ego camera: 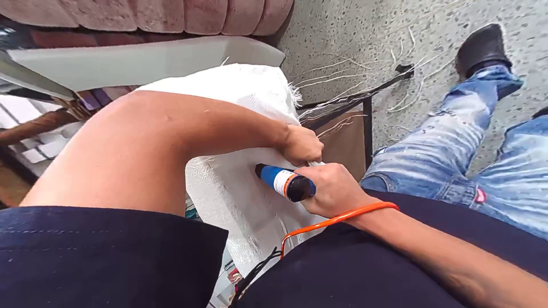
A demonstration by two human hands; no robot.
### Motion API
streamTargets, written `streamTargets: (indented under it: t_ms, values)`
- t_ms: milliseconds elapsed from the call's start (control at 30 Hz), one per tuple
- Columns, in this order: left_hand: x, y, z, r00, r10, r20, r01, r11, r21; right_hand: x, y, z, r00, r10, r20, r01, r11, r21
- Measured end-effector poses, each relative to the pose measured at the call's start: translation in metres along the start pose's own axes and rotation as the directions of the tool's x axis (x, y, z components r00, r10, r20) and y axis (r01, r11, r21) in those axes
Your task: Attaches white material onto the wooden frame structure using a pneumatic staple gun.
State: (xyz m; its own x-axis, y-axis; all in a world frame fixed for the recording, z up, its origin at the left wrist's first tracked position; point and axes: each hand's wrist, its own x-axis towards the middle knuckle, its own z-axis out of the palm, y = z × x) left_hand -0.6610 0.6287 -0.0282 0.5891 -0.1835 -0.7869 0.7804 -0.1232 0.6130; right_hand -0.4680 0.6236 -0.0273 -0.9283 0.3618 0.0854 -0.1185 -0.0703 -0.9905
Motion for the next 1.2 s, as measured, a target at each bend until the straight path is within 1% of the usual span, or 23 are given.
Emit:
streamTargets:
  t_ms: [133,200,267,300,333,400,433,467,500,533,567,600,633,667,733,800,900,967,1067,1200]
  values:
    - [0.002,-0.012,-0.007,0.999,0.036,-0.026,-0.036,0.999,-0.015,0.013,-0.006,-0.008,0.999,0.046,0.022,-0.046,0.999,0.005]
    - [0.006,-0.027,-0.023,0.998,0.011,-0.057,-0.008,0.998,0.058,0.014,-0.009,-0.015,0.999,0.031,0.014,-0.031,1.0,0.005]
    - [0.002,-0.035,-0.064,0.995,-0.091,-0.039,0.098,0.971,0.22,0.011,-0.008,-0.029,1.0,0.01,0.004,-0.01,1.0,0.0]
    - [-0.007,-0.031,-0.088,0.983,-0.181,-0.014,0.177,0.94,0.292,0.008,-0.007,-0.037,1.0,0.0,0.002,0.0,1.0,0.001]
    - [-0.018,-0.025,-0.109,0.953,-0.298,0.047,0.264,0.9,0.347,0.004,-0.007,-0.044,1.0,-0.001,0.001,0.001,1.0,-0.001]
    - [-0.038,-0.02,-0.136,0.861,-0.474,0.183,0.36,0.823,0.438,-0.004,-0.005,-0.055,1.0,-0.003,-0.012,0.002,0.999,-0.045]
    - [-0.046,-0.018,-0.137,0.818,-0.525,0.235,0.388,0.805,0.45,-0.007,-0.003,-0.057,1.0,-0.004,-0.012,0.003,0.998,-0.068]
    - [-0.053,-0.014,-0.136,0.798,-0.541,0.265,0.404,0.807,0.43,-0.01,-0.002,-0.059,1.0,0.0,-0.008,-0.001,0.996,-0.084]
    - [-0.059,-0.011,-0.131,0.817,-0.514,0.263,0.39,0.827,0.406,-0.013,0.0,-0.06,1.0,0.005,-0.009,-0.006,0.996,-0.093]
    - [-0.065,-0.01,-0.124,0.873,-0.439,0.213,0.339,0.86,0.382,-0.015,0.002,-0.061,1.0,0.01,-0.015,-0.011,0.995,-0.097]
    - [-0.071,-0.013,-0.115,0.933,-0.337,0.129,0.274,0.895,0.353,-0.018,0.003,-0.061,1.0,0.018,-0.026,-0.02,0.995,-0.095]
    - [-0.077,-0.019,-0.105,0.968,-0.247,0.038,0.225,0.927,0.299,-0.019,0.003,-0.062,0.999,0.026,-0.044,-0.03,0.995,-0.092]
    - [-0.082,-0.025,-0.097,0.978,-0.199,-0.058,0.207,0.947,0.244,-0.02,0.003,-0.063,0.998,0.035,-0.059,-0.04,0.995,-0.09]
    - [-0.087,-0.025,-0.086,0.969,-0.206,-0.137,0.23,0.955,0.185,-0.02,0.001,-0.063,0.997,0.044,-0.061,-0.049,0.996,-0.081]
    - [-0.086,-0.017,-0.072,0.934,-0.295,-0.203,0.315,0.946,0.077,-0.017,-0.002,-0.062,0.998,0.044,-0.052,-0.047,0.997,-0.067]
    - [-0.077,-0.016,-0.065,0.934,-0.309,-0.182,0.329,0.94,0.092,-0.008,-0.004,-0.059,0.999,0.025,-0.041,-0.027,0.998,-0.049]
    - [-0.067,-0.025,-0.07,0.97,-0.228,-0.081,0.24,0.946,0.218,0.009,0.0,-0.049,0.999,-0.003,-0.041,0.002,1.0,-0.022]
    - [-0.067,-0.029,-0.065,0.974,-0.217,-0.058,0.225,0.949,0.22,0.016,0.0,-0.04,1.0,-0.024,-0.016,0.024,1.0,0.013]
    - [-0.068,-0.036,-0.066,0.976,-0.205,-0.077,0.217,0.951,0.22,0.025,0.002,-0.034,0.999,-0.05,0.001,0.05,0.999,0.008]
    - [-0.071,-0.042,-0.065,0.973,-0.179,-0.144,0.207,0.956,0.208,0.029,0.003,-0.037,0.997,-0.069,0.022,0.069,0.998,-0.006]
